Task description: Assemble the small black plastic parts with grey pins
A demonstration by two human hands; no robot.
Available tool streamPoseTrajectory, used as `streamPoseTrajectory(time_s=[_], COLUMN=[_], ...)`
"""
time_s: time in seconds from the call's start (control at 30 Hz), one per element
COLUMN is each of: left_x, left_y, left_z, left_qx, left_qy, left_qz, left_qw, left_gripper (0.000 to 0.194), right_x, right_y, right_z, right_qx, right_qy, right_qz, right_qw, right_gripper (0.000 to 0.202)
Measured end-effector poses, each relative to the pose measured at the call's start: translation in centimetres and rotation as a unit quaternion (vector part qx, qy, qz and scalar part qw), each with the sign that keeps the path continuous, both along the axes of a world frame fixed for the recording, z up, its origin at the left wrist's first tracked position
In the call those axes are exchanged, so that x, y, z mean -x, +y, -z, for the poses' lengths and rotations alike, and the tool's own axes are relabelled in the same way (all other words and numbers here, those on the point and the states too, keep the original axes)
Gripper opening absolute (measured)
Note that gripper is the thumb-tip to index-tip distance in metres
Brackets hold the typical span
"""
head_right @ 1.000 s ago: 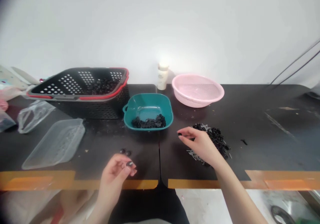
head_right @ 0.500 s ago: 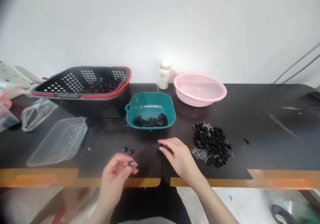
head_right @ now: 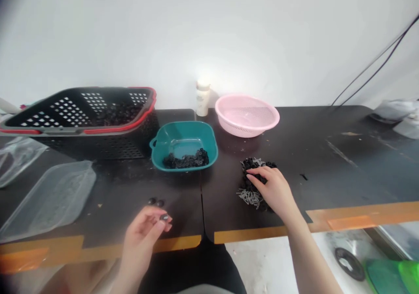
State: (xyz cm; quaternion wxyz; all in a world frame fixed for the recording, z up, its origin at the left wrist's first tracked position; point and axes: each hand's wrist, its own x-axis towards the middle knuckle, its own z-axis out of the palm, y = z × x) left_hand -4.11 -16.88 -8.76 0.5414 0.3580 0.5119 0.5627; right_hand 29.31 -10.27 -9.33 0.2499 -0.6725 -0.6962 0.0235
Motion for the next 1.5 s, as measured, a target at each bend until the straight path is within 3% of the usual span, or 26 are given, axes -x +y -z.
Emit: streamPoseTrajectory(time_s=[0.17, 0.37, 0.53, 0.67, 0.8, 0.93, 1.03, 1.13, 1.27, 1.37, 1.5], left_x=[0.6, 0.8, 0.7, 0.4, 0.1, -0.1, 0.2, 0.9, 1.1, 0.5, -0.3], left_y=[0.1, 0.1, -0.2, -0.5, -0.5, -0.5, -0.5, -0.6, -0.4, -0.2, -0.2], left_z=[1.3, 1.8, 1.1, 0.1, -0.4, -0.1, 0.6, 1.4, 1.7, 1.0, 0.2], left_qx=[-0.021, -0.014, -0.002, 0.006, 0.014, 0.004, -0.002, -0.01, -0.011, 0.002, 0.013], left_qy=[0.011, 0.02, 0.018, 0.002, -0.003, -0.005, -0.007, 0.006, 0.021, 0.014, 0.0], left_qz=[0.031, 0.03, 0.021, -0.011, -0.009, -0.007, -0.012, 0.002, 0.01, -0.007, 0.001], left_qw=[0.999, 0.999, 1.0, 1.0, 1.0, 1.0, 1.0, 1.0, 1.0, 1.0, 1.0], left_gripper=[0.021, 0.021, 0.02, 0.017, 0.017, 0.017, 0.02, 0.023, 0.021, 0.021, 0.022], right_x=[-0.7, 0.7, 0.9, 1.5, 5.9, 12.7, 15.2, 13.2, 6.6, 3.1, 2.2], right_y=[0.2, -0.1, 0.4, 0.7, 0.2, -0.9, -1.2, -0.9, -0.1, 0.2, 0.4], right_z=[-0.5, 0.1, 0.8, -0.1, -1.1, -0.4, 0.1, -0.2, -0.8, -0.3, 0.8], right_qx=[0.03, 0.076, 0.08, 0.069, 0.057, 0.064, 0.07, 0.067, 0.043, 0.033, 0.035], right_qy=[-0.018, -0.04, -0.053, -0.05, -0.025, -0.004, 0.004, 0.018, 0.001, -0.025, -0.014], right_qz=[-0.017, -0.079, -0.085, -0.102, -0.161, -0.249, -0.273, -0.239, -0.068, 0.035, 0.049], right_qw=[0.999, 0.993, 0.992, 0.991, 0.985, 0.966, 0.959, 0.968, 0.997, 0.999, 0.998], right_gripper=[0.042, 0.027, 0.027, 0.028, 0.021, 0.017, 0.017, 0.019, 0.02, 0.022, 0.026])
